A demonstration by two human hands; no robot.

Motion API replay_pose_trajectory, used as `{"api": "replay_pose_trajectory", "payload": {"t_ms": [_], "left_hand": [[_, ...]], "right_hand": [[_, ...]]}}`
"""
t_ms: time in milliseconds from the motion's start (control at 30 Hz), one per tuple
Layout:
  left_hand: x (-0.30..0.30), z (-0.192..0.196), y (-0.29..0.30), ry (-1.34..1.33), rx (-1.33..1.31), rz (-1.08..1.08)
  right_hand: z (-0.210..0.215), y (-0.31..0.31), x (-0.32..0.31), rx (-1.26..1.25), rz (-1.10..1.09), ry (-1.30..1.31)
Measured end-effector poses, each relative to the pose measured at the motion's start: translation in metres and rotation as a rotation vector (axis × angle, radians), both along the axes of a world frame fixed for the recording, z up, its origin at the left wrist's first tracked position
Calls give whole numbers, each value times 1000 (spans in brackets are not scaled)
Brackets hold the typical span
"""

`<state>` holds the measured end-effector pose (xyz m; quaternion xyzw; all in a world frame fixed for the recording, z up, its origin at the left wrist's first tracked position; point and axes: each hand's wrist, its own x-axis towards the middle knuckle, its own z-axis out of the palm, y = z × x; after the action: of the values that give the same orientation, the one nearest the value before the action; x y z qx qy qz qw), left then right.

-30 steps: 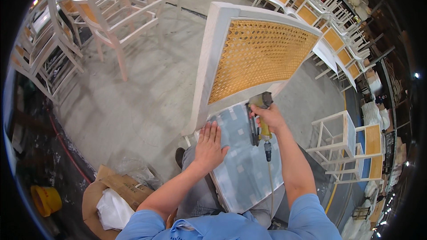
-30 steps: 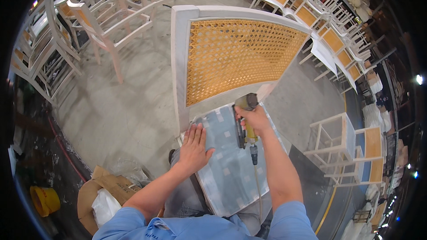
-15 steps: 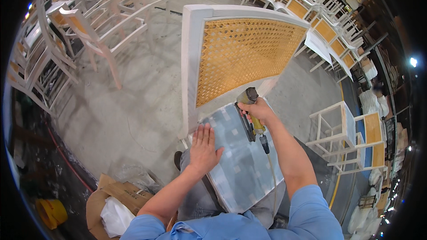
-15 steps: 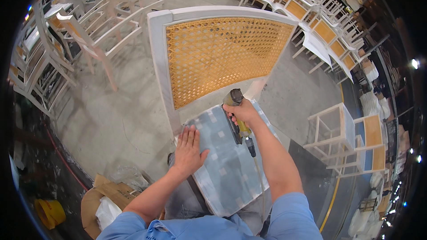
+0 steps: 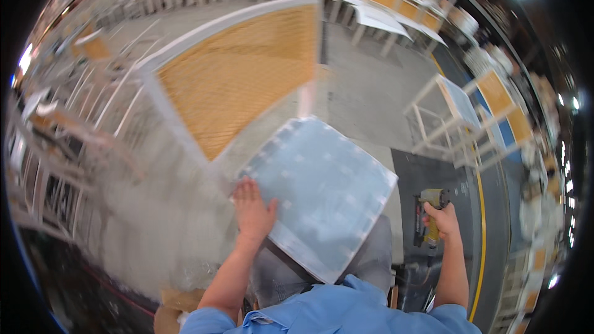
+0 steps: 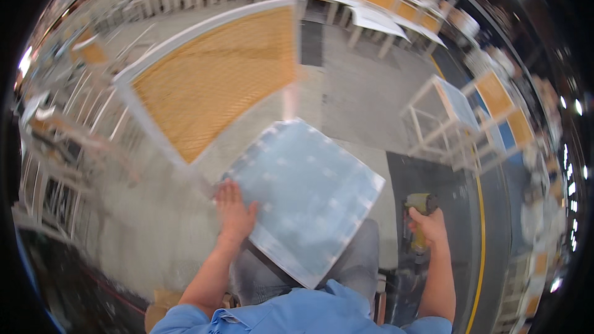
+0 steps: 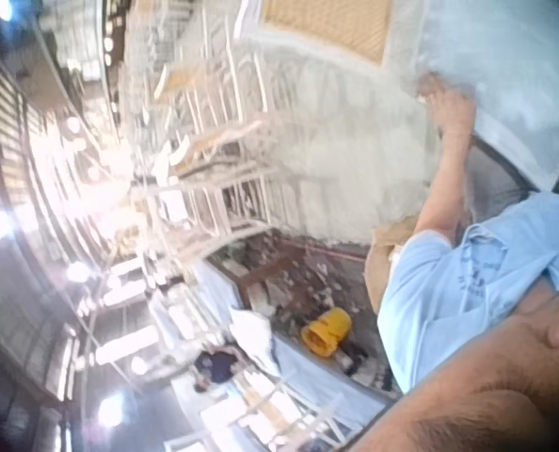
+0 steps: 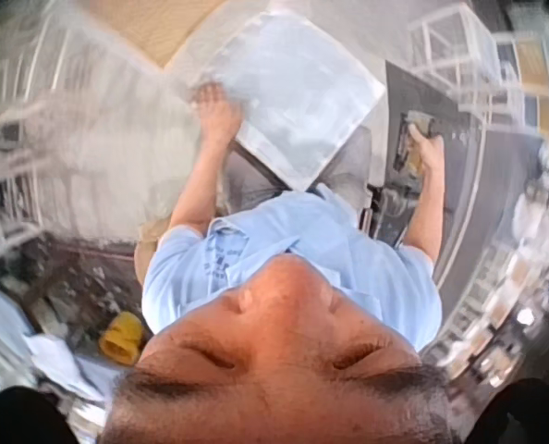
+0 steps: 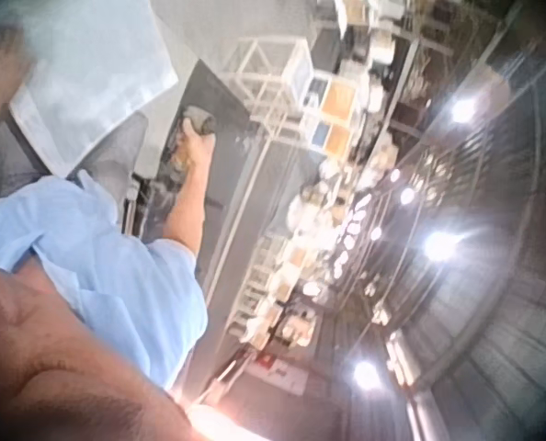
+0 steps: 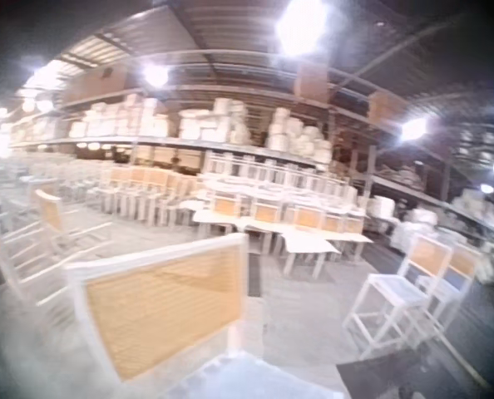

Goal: The person attaches green webbing to a chair seat frame using a staple gun, then covers the seat with a white fabric sheet and staples it in place. The person flips the chair, repositions it, and continues stapling green webbing to the underside of the seat frame.

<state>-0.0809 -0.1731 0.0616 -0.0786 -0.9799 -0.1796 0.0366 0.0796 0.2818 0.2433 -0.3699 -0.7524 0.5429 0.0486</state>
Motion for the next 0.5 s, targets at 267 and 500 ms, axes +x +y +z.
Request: {"api": "replay_pose_trajectory", "payload": {"t_ms": [267,500], "left_hand": [[1,2,-6,-44,-85,-138],[137,9,40,31,37,-541]], "right_hand": [[-4,113,288,171,-665,-316],[-93,110,341,-125,-606,-162]]}}
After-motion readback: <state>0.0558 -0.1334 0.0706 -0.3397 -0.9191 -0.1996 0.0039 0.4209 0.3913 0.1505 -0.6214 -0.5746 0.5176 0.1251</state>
